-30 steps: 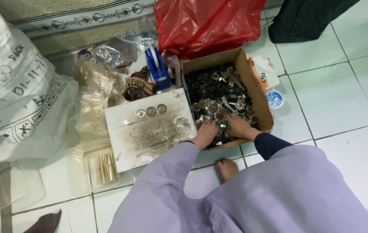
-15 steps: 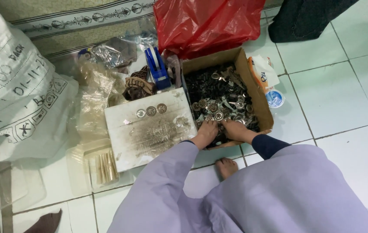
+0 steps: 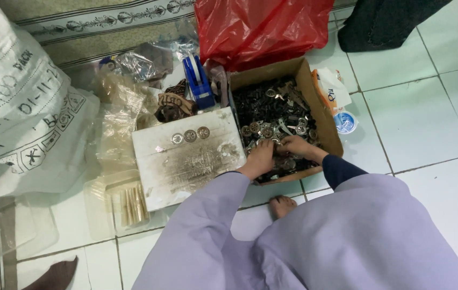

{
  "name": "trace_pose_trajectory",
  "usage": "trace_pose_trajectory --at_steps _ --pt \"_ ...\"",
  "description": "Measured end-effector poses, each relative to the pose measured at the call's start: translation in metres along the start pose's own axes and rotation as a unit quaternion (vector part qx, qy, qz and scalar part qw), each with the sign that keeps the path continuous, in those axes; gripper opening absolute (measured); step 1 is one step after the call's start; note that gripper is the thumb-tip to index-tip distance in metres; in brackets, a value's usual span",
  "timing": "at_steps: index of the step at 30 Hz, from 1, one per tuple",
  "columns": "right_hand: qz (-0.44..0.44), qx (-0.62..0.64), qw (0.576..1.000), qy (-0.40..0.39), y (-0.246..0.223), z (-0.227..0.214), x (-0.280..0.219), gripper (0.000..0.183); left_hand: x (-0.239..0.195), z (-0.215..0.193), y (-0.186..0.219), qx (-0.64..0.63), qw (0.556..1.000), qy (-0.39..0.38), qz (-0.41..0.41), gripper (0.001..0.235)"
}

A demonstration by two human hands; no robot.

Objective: The person sits on the floor and sorts small metal parts from a cardboard box onto a white tray. They handle the parts by hand, picking them up and arranging them in rows on the tray.

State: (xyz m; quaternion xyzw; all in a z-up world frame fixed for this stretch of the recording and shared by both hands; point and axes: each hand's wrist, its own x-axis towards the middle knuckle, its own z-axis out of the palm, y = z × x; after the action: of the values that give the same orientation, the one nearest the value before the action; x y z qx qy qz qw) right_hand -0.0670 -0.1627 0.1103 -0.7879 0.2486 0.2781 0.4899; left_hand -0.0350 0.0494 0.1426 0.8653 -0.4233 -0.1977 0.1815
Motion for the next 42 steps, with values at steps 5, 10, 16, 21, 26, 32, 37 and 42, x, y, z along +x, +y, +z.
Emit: trace_pose_trajectory --at_steps 5,10,16,21,26,32,37,42 --pt "0.057 0.245 0.968 0.020 -0.067 -0.003 -0.052 0.057 0.040 0.014 -0.036 -0.303 0.947 0.011 -0.108 0.050" --pt "0.046 0.293 0.955 0.006 -0.067 -0.007 -0.049 0.057 0.044 0.006 -0.046 -0.444 0.880 0.020 -0.166 0.044" --pt "0.040 0.270 0.961 0.038 -0.064 -0.012 -0.053 0.027 0.028 -0.017 -0.039 -0.505 0.846 0.041 -0.163 0.046" --pt "0.012 0.113 0.992 0.049 -0.060 -0.013 -0.059 0.049 0.022 -0.033 -0.030 -0.506 0.841 0.089 -0.168 0.048" --pt "-0.011 0.168 0.985 0.045 -0.081 -0.003 -0.055 0.059 0.016 -0.043 -0.031 -0.552 0.810 0.108 -0.162 0.047" --pt "-0.068 0.204 0.976 0.041 -0.141 0.024 -0.047 0.031 -0.007 -0.094 -0.061 -0.444 0.877 0.131 -0.132 0.038" --pt "-0.112 0.117 0.987 -0.008 -0.191 0.064 -0.042 0.034 -0.062 -0.141 -0.113 -0.400 0.900 0.107 -0.138 0.049" --pt "-0.156 -0.011 0.988 -0.012 -0.186 0.129 0.001 0.026 -0.113 -0.156 -0.160 -0.374 0.911 0.055 -0.165 0.078"
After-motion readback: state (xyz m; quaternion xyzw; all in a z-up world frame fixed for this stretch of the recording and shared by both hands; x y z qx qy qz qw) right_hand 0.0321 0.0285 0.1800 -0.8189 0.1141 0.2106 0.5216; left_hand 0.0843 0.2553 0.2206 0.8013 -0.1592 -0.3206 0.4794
